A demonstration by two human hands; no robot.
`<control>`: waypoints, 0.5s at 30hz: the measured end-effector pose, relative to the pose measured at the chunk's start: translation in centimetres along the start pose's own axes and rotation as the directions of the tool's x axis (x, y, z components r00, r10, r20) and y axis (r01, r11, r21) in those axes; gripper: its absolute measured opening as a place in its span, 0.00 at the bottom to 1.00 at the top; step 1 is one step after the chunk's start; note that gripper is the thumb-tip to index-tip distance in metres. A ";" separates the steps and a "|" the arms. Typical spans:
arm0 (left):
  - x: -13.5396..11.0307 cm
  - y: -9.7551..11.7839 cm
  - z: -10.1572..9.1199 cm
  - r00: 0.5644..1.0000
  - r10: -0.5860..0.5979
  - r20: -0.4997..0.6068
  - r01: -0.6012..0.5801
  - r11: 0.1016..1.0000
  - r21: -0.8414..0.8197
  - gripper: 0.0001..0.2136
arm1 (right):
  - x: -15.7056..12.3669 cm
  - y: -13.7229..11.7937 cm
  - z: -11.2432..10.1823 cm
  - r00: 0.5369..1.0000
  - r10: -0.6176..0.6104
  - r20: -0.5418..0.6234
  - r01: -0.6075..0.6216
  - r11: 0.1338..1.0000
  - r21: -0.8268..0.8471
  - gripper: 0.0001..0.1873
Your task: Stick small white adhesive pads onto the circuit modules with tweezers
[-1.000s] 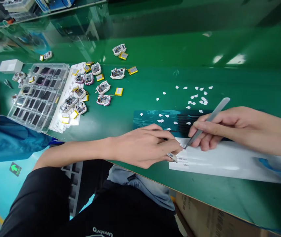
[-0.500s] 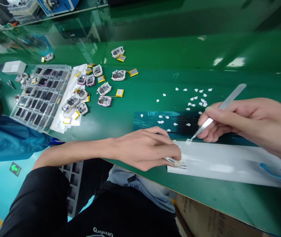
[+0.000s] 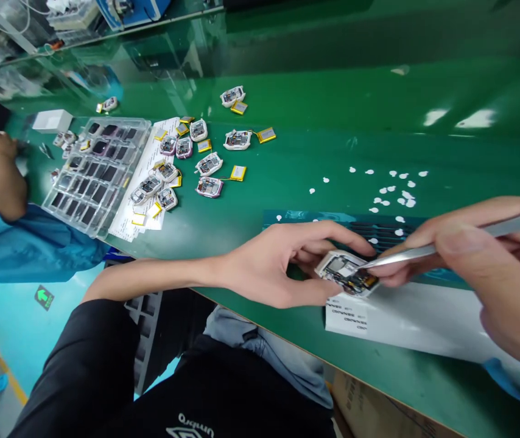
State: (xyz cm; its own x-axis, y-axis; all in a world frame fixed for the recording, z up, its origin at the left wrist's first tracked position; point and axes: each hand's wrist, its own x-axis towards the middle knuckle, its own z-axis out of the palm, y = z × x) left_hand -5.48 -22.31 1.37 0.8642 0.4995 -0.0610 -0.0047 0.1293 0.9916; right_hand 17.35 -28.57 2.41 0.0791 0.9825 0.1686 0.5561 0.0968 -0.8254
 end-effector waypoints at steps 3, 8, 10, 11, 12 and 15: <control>0.0 0.1 0.1 1.000 0.021 0.022 -0.021 0.999 -0.027 0.18 | -0.1 0.2 0.2 1.000 -0.014 0.016 0.013 1.000 0.027 0.22; 0.0 -0.2 0.3 0.999 0.035 0.007 -0.035 0.999 -0.022 0.16 | -0.1 0.1 0.2 1.000 0.025 0.006 -0.025 0.999 0.023 0.24; 0.0 -0.4 0.2 0.999 0.046 0.002 -0.046 0.999 -0.016 0.17 | -0.1 0.0 0.2 0.999 0.038 0.000 -0.038 0.999 0.010 0.25; 0.0 -0.5 0.2 0.999 0.044 0.002 -0.044 0.999 -0.013 0.17 | -0.1 0.0 0.3 0.999 0.044 -0.006 -0.044 0.999 0.006 0.25; -0.1 -0.5 0.2 0.999 0.038 0.004 -0.037 0.999 -0.011 0.17 | 0.0 -0.1 0.3 0.999 0.051 -0.010 -0.051 0.999 0.004 0.25; -0.1 -0.5 0.3 1.000 0.003 0.010 -0.003 1.000 -0.009 0.17 | 0.0 -0.2 0.4 0.998 0.062 -0.019 -0.063 0.997 -0.046 0.26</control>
State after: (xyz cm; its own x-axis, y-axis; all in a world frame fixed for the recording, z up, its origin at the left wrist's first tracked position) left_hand -5.42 -22.64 0.87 0.8692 0.4912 -0.0566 -0.0119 0.1352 0.9907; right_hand 16.97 -28.48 2.36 0.1294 0.9833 0.1277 0.5876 0.0277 -0.8087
